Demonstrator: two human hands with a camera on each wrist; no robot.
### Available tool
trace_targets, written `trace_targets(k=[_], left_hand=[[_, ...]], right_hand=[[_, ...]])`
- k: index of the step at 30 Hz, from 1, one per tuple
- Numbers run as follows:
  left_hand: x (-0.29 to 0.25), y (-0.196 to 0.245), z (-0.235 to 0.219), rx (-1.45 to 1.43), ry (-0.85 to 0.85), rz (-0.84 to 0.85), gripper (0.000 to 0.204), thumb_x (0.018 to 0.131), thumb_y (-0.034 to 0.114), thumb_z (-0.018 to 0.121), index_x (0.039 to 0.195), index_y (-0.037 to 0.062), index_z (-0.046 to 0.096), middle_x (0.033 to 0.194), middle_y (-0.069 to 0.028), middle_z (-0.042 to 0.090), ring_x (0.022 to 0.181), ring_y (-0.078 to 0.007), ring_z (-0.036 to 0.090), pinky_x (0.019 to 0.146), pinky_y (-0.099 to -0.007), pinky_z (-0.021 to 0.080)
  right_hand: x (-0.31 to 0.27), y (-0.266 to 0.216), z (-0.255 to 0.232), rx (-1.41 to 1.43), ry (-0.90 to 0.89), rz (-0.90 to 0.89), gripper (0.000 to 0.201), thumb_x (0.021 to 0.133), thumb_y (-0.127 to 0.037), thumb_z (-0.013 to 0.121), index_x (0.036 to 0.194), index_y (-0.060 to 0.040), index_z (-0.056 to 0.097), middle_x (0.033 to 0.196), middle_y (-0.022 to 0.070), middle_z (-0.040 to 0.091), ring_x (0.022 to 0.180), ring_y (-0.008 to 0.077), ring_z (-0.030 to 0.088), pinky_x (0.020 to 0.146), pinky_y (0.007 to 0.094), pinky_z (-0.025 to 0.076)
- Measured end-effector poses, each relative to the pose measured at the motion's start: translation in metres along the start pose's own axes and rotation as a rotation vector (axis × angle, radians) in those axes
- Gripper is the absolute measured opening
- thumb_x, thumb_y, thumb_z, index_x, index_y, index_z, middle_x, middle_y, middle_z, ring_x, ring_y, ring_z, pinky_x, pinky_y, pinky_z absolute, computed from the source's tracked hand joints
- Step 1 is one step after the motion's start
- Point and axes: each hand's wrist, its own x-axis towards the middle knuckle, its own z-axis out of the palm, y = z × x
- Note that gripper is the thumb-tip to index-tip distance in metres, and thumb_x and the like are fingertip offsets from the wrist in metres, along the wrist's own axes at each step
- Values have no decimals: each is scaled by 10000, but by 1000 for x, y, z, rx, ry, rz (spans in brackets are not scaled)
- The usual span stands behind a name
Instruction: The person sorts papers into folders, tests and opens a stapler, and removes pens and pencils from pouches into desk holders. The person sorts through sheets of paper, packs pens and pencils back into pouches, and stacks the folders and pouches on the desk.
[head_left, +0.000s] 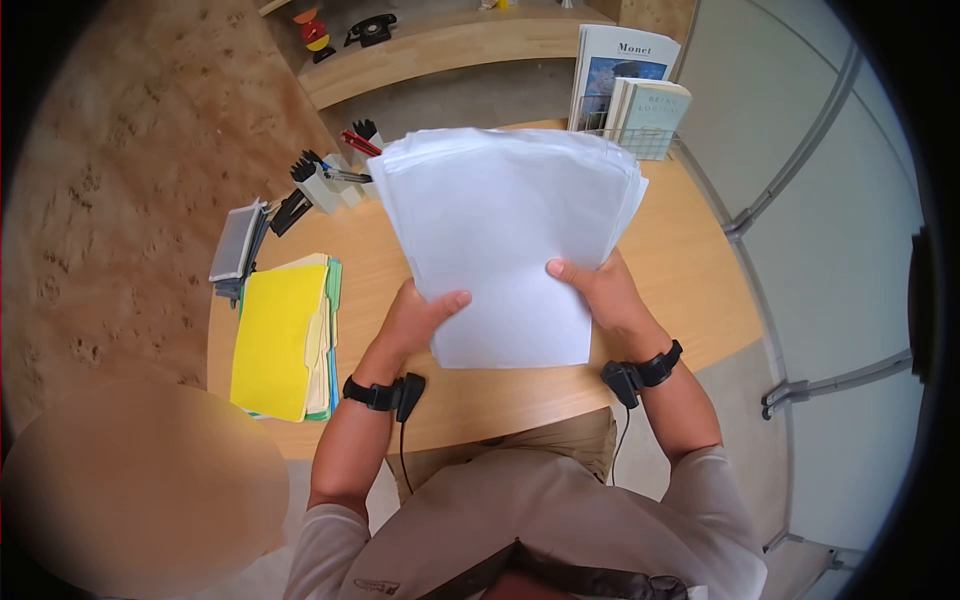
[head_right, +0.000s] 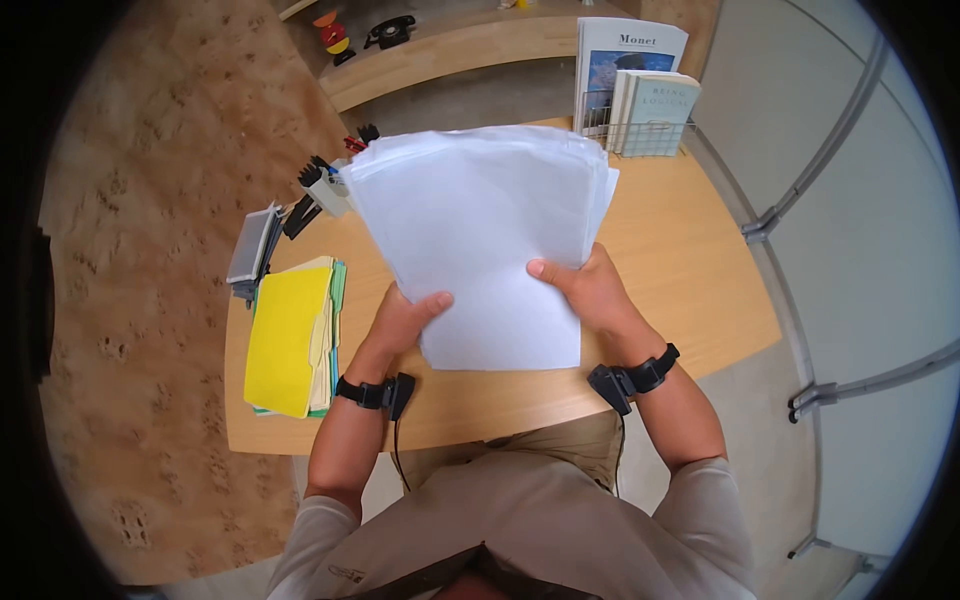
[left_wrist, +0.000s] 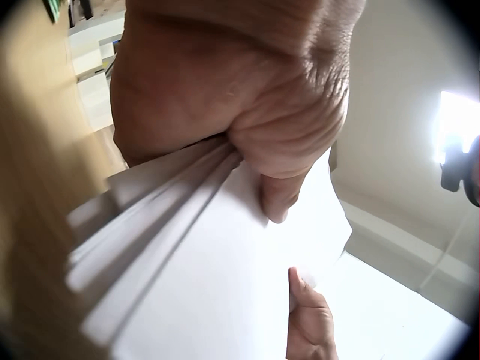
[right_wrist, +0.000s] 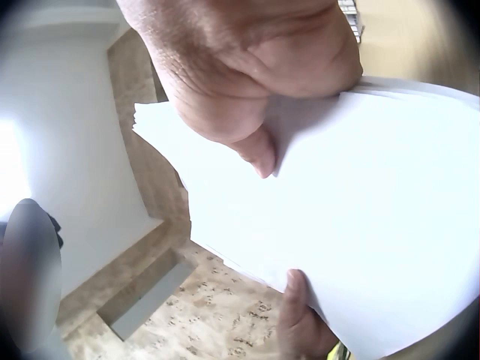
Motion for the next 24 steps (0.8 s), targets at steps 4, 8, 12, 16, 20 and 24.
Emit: trace_targets(k=[4, 8, 12, 16, 20, 24], left_hand=[[-4, -5, 6, -20, -20, -124, 527, 981, 310, 707, 1339, -56, 581, 1234, -100, 667, 1116, -190, 624, 982, -346, 511], [-3, -7, 14, 18, -16, -209, 515, 987, 318, 697, 1316, -67, 599, 1189, -105, 685, 1068, -184, 640, 939, -341, 530], [3, -23, 27, 21, 26, -255, 457, 1004, 275, 670, 1290, -77, 613, 1147, -108, 698, 1019, -179, 655, 908, -338, 540], [10, -30, 40, 160, -14, -135, 414, 1019, 240, 635, 1293, -70, 619, 1159, -108, 697, 1016, -171, 657, 902, -328, 539], [16, -20, 46, 197, -92, -223, 332, 987, 256, 651, 1160, -28, 672, 929, -95, 718, 855, -171, 673, 781, -323, 551], [-10, -1, 23, 371, -25, -330, 264, 945, 259, 699, 1049, 17, 681, 742, -65, 672, 688, -163, 655, 643, -325, 539]], right_hand=[[0, 3, -8, 81, 28, 62, 515, 919, -132, 761, 1350, 71, 565, 1216, 155, 693, 1104, 222, 666, 941, 355, 551], [-7, 18, -22, 237, -24, 240, 495, 939, -95, 729, 1365, 76, 546, 1221, 160, 690, 1085, 226, 676, 949, 356, 560], [-18, 44, -30, 246, 7, 276, 453, 951, -66, 704, 1356, 72, 558, 1219, 152, 692, 1037, 223, 691, 931, 355, 568], [-25, 50, -46, 191, 78, 283, 399, 956, -54, 691, 1320, 77, 591, 1180, 142, 708, 997, 215, 694, 917, 358, 569], [-32, 50, -80, -1, 251, 258, 367, 924, -67, 725, 1253, 71, 639, 1078, 123, 732, 933, 201, 696, 835, 341, 579], [-46, 30, -115, 81, 283, 219, 428, 937, -57, 647, 1322, 111, 566, 1167, 185, 700, 1001, 278, 708, 918, 381, 580]])
